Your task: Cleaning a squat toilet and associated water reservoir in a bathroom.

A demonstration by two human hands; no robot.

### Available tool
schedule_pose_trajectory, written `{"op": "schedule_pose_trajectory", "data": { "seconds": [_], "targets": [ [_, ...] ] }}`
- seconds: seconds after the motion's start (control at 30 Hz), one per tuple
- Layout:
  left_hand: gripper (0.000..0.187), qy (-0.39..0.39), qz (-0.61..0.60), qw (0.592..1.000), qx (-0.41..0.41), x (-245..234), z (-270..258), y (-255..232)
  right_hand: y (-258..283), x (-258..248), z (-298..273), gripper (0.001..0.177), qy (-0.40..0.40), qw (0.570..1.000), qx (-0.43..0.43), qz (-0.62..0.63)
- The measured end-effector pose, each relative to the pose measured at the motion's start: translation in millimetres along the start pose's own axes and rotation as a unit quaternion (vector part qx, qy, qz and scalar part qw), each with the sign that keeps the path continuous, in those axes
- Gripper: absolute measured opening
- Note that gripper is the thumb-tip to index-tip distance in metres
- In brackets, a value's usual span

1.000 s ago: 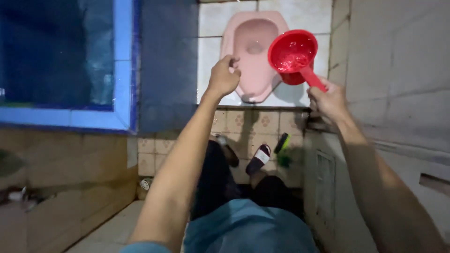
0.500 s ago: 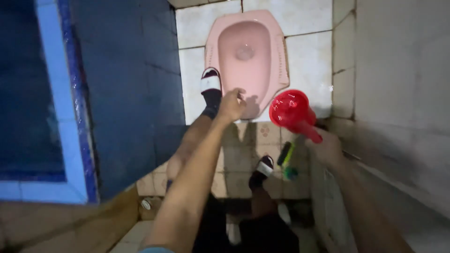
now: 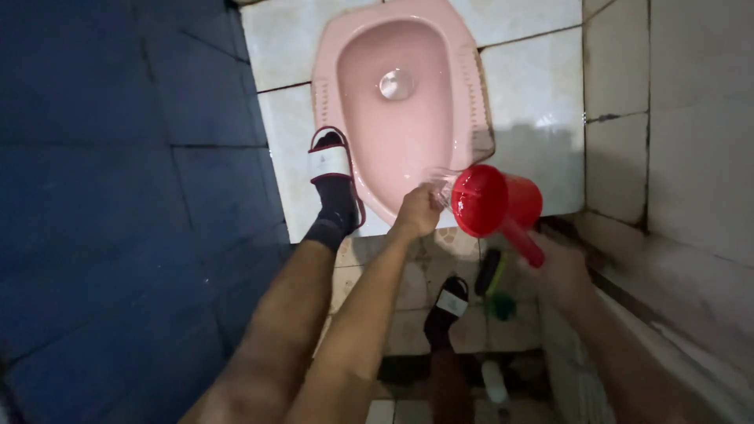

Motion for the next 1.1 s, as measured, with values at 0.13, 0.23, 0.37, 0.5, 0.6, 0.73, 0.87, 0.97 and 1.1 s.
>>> {"op": "schedule_pose_trajectory", "data": {
  "seconds": [0.13,0.23,0.37,0.5,0.6,0.73,0.87,0.97,1.1],
  "targets": [
    [0.026,0.014,-0.023,1.000,0.010,36.3,19.6,4.8,37.4,-22.0,-6.6,0.060,0.009,0.997,0.078,0.008],
    [0.029,0.041,0.008,0.999,0.008,75.4,27.5,5.6,49.4,-37.3,-21.0,0.054,0.021,0.984,0.172,0.025],
    [0.032,0.085,0.027,0.995,0.036,115.5,22.1,-19.8,14.9,-29.5,-37.9,0.039,-0.085,0.985,0.126,0.078],
    [0.028,0.085,-0.015,0.996,0.000,169.2,20.1,-14.2,-3.0,-35.8,-49.2,0.024,-0.150,0.954,0.136,0.223],
    [0.021,0.051,-0.024,0.998,-0.006,196.9,23.9,-13.7,-35.1,-26.8,-55.4,0.023,-0.113,0.873,0.295,0.372],
    [0.022,0.057,-0.026,0.998,-0.022,195.4,24.5,-49.0,-49.9,-28.0,-49.4,0.007,-0.098,0.802,0.374,0.456],
    [0.030,0.107,-0.243,0.960,-0.093,205.0,42.6,-51.6,-38.2,-46.3,-26.0,0.019,-0.105,0.736,0.404,0.533],
    [0.035,0.132,-0.335,0.928,-0.093,203.2,53.9,-54.0,-32.7,-52.4,-17.9,0.015,-0.102,0.708,0.403,0.572],
    [0.035,0.128,-0.340,0.926,-0.103,171.3,53.8,-84.5,-45.9,-38.6,-13.5,0.011,-0.095,0.714,0.387,0.575]
  ]
}}
Point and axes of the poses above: each hand's wrist, its own z-axis towards the middle knuckle, its own x-axis out of the palm, y = z × x, the point moved 3 cm from there along z, towards the middle knuckle, and after that the axes turned 10 degrees about -y, right-handed, at the moved point
